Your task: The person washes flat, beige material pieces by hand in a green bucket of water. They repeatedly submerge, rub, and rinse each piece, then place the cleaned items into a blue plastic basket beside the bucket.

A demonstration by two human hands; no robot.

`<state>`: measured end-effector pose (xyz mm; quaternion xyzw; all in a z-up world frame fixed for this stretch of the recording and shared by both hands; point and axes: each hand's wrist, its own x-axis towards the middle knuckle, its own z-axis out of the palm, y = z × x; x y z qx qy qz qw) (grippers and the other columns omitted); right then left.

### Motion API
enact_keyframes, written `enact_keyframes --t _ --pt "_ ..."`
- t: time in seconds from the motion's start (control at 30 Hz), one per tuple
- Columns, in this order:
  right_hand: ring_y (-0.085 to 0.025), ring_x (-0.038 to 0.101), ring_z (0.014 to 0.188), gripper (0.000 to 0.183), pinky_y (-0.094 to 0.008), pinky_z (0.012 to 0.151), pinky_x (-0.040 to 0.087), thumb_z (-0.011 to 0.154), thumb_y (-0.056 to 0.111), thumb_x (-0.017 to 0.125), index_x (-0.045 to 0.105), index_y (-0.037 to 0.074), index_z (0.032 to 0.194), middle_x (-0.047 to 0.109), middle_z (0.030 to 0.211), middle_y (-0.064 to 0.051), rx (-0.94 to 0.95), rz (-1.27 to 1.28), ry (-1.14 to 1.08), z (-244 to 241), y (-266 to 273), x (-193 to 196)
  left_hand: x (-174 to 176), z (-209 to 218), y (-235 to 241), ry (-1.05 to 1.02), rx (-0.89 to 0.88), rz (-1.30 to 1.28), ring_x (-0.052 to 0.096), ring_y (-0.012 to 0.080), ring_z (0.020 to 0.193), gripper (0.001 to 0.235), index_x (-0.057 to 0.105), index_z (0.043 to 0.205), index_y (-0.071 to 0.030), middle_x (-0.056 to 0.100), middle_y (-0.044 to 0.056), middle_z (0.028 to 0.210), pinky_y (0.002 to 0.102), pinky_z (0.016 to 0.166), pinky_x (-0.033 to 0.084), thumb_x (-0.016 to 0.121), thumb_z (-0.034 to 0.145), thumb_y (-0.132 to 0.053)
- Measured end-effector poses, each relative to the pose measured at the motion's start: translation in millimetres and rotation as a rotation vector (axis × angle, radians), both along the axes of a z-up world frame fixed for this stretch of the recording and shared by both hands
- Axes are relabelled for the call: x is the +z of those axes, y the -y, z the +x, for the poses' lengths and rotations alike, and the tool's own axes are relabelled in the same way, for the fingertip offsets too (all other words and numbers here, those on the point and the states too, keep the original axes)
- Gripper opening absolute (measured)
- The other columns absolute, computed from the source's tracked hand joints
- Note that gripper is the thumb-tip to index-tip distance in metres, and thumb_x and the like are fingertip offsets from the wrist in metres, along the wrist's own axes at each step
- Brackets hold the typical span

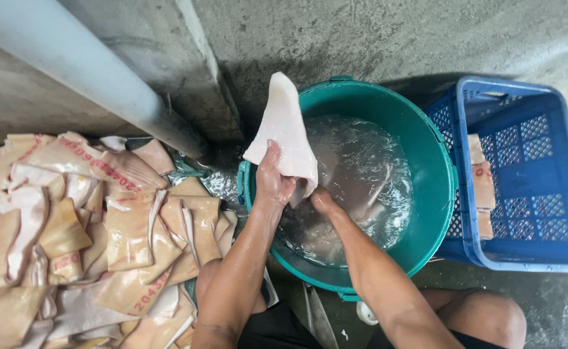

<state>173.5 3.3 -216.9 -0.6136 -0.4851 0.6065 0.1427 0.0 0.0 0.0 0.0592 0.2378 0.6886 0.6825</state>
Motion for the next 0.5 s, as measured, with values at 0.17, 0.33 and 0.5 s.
enact_keyframes --t 0.17,0.33,0.5 --pt "-0.03 0.064 0.121 0.041 -0.042 0.105 0.048 0.096 0.027 0.054 0.07 0.007 0.128 0.069 0.131 -0.017 0.77 0.293 0.435 -1.1 6.6 31.6 36.6 -3.3 9.6 0.056 0.005 -0.032 0.064 0.0271 0.121 0.054 0.049 0.145 -0.003 0.064 0.012 0.132 0.043 0.1 0.053 0.057 0.105 -0.039" --pt "-0.025 0.065 0.116 0.047 -0.039 0.1 0.051 0.095 0.036 0.063 0.058 0.016 0.137 0.066 0.128 -0.014 0.558 0.103 0.379 -15.0 3.9 55.4 52.1 -9.9 10.0 0.099 -0.051 0.012 0.061 0.0274 0.127 0.058 0.046 0.147 -0.005 0.061 0.011 0.137 0.046 0.107 0.05 0.056 0.104 -0.042" --pt "-0.022 0.065 0.12 0.043 -0.038 0.098 0.051 0.091 0.022 0.071 0.063 0.008 0.131 0.072 0.127 -0.011 -0.062 0.542 -0.127 -20.4 -4.9 120.9 44.1 -3.8 10.0 0.076 -0.136 0.129 0.054 0.031 0.135 0.065 0.042 0.15 -0.006 0.056 0.013 0.145 0.049 0.112 0.047 0.054 0.102 -0.048"
